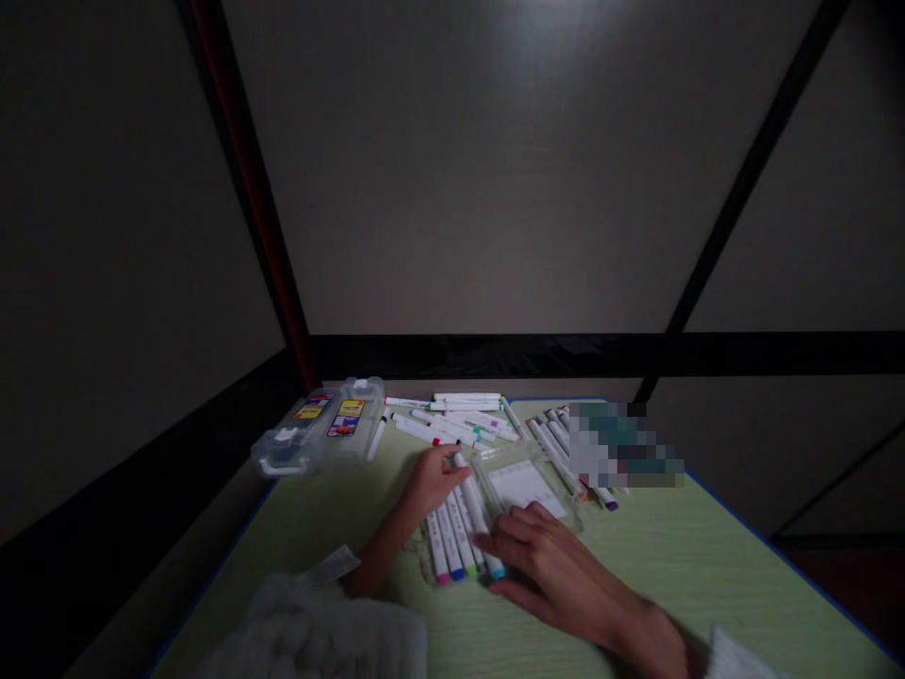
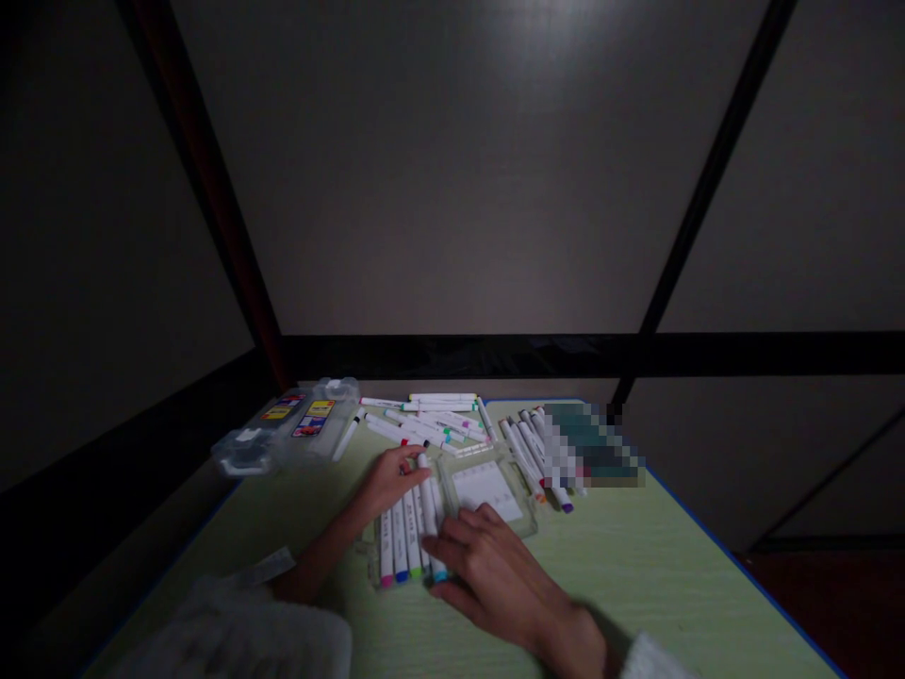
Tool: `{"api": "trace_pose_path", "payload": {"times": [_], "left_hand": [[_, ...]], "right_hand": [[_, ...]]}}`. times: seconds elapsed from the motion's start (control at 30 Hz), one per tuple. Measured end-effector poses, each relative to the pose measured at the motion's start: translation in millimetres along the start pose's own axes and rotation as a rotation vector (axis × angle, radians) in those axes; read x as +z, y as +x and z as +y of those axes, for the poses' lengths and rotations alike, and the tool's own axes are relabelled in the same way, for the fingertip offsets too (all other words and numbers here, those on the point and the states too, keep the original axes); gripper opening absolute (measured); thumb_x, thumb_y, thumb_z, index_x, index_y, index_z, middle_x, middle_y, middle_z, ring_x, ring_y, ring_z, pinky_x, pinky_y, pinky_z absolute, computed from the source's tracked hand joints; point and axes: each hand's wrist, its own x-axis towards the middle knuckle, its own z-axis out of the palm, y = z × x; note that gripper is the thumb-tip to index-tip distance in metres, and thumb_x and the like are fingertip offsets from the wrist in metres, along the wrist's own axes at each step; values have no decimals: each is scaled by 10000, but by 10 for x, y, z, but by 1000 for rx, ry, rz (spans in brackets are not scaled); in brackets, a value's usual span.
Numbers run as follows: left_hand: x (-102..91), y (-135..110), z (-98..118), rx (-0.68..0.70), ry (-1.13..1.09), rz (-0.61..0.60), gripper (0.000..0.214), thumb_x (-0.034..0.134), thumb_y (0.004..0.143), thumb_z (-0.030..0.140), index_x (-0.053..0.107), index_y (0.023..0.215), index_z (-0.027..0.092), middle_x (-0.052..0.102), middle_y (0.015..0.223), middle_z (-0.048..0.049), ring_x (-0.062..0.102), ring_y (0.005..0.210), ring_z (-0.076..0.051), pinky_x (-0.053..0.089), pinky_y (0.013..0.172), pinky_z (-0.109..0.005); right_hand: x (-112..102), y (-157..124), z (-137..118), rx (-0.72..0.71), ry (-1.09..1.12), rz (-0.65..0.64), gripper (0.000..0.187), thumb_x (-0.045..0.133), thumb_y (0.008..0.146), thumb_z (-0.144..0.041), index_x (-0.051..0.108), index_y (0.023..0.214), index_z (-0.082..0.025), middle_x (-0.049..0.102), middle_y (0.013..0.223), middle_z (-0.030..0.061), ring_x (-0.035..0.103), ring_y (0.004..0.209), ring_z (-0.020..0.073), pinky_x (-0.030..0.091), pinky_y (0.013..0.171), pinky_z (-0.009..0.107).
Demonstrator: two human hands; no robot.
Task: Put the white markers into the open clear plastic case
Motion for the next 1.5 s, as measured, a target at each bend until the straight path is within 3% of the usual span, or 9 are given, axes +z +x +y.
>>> {"api": "trace_pose_path", "payload": {"times": [0.37, 0.6, 0.77, 1.27, 1.5], "left_hand": [[3, -2, 44, -36, 31, 58, 388, 616, 609, 215, 617, 971, 78, 505, 541, 34, 452, 508, -92, 360, 496, -198], [14, 69, -15, 13, -41, 217, 419, 628, 598, 245, 597, 989, 99, 546, 585, 17, 506, 546, -102, 400, 533, -203], [-10, 113, -34, 32, -124, 285, 436, 618, 607, 265, 578, 1008, 101, 572, 605, -1, 537, 563, -116, 417, 537, -212], [-60, 84, 85, 0, -298, 219, 343, 578, 626, 173, 592, 958, 90, 609, 625, -17, 558, 598, -116, 422, 533, -194], [-5, 53, 130, 164, -271, 168, 308, 568, 619, 144, 609, 924, 122, 606, 838, -42, 520, 590, -78, 411, 513, -174]], "right_hand": [[21, -24, 24, -53, -73, 53, 303, 378, 877, -299, 496, 1143, -215, 588, 877, 45, 498, 834, 186, 307, 776, 350], [47, -24, 87, -64, -130, 168, 341, 366, 879, -271, 464, 1195, -188, 602, 832, 46, 532, 788, 177, 343, 745, 338], [58, -25, 143, 11, -154, 256, 323, 404, 836, -199, 497, 1141, -145, 598, 834, 72, 536, 799, 194, 356, 751, 360], [55, -64, 402, 237, -161, 467, 195, 397, 849, -221, 542, 960, -154, 606, 855, 83, 548, 763, 198, 391, 696, 338], [37, -79, 504, 317, -193, 472, 195, 403, 863, -292, 552, 863, -166, 593, 775, 57, 540, 701, 187, 364, 662, 306]]}}
